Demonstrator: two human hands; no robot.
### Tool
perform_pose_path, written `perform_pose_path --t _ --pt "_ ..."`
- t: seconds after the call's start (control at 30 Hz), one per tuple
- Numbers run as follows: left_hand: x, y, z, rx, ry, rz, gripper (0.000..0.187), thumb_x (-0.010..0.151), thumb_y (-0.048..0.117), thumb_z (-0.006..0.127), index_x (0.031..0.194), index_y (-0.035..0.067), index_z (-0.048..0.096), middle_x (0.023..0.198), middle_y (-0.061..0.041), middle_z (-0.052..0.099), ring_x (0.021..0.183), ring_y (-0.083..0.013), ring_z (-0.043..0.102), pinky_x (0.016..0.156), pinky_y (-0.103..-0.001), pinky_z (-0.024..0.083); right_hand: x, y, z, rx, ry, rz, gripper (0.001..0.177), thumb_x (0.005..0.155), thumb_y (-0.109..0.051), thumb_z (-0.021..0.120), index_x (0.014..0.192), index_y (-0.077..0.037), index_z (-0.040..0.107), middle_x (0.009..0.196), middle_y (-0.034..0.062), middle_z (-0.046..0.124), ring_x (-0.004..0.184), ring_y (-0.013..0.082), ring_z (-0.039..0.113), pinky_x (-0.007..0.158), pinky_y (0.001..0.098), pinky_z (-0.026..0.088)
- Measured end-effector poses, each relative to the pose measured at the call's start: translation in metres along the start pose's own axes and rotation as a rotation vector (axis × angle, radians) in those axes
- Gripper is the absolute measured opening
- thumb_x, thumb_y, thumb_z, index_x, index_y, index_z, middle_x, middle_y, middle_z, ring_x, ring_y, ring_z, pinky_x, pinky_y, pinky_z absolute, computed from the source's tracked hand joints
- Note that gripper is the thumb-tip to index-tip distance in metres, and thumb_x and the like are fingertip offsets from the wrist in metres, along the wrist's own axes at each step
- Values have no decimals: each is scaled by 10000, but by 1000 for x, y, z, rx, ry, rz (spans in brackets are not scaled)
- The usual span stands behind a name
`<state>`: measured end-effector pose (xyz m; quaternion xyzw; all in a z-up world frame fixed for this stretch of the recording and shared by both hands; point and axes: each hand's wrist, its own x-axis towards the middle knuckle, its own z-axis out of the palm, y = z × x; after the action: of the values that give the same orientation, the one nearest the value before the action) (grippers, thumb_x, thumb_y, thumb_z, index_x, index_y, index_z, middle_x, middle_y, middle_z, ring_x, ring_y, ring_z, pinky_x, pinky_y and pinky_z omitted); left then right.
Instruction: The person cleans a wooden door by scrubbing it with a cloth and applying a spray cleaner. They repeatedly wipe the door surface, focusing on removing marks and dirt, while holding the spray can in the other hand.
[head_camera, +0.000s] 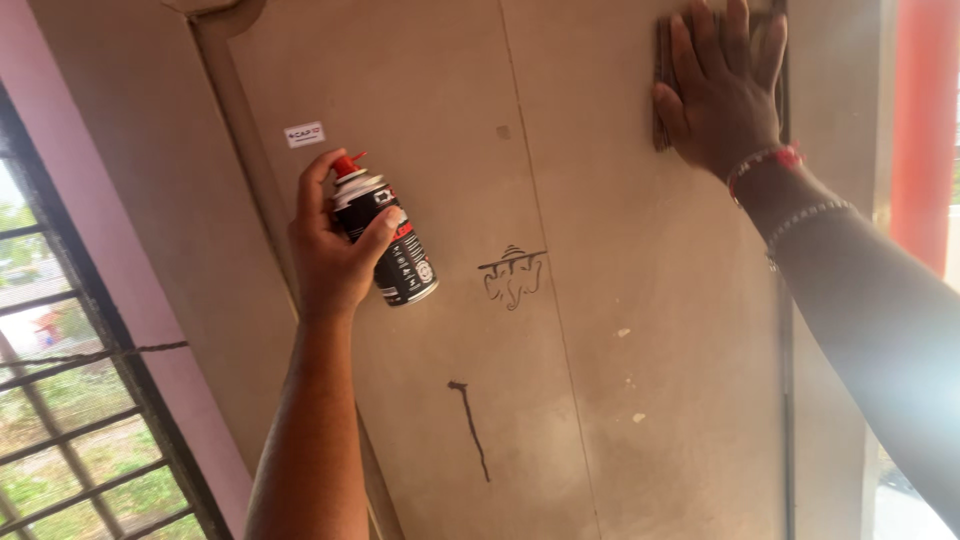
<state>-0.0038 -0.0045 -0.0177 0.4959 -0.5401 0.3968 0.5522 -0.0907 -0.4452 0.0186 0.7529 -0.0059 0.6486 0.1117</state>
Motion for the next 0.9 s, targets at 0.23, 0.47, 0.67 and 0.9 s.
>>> perform_pose_path --t 0.23,0.47,0.67,0.9 --pt "2 6 1 91 15 -48 651 871 70 778 1450 96 483 1089 -60 719 935 -131 731 869 -309 640 70 -72 23 175 127 -158 739 1096 -483 520 1708 -118 324 1763 161 208 1602 439 77 1244 724 20" --pt "1 5 4 53 9 -55 647 893 69 776 1466 83 477 1094 -65 698 942 -131 708 880 -317 637 77 -185 35 124 219 -436 739 1028 -450 604 1677 -171 387 1742 109 240 1596 383 83 1203 720 -5" --pt "1 2 1 -32 -2 4 617 929 34 762 1469 58 465 1365 -63 638 1069 -132 677 948 -327 628 86 -179 26 149 193 -444 711 987 -417 630 1620 -157 438 1701 96 295 1555 382 167 1199 675 50" --pt "-1 0 -1 33 3 -37 624 902 39 750 1462 64 475 1314 -91 647 1038 -130 680 929 -317 622 101 -62 25 184 -37 38 322 1064 -373 548 1287 -164 649 1338 105 642 1327 315 525 1171 535 329"
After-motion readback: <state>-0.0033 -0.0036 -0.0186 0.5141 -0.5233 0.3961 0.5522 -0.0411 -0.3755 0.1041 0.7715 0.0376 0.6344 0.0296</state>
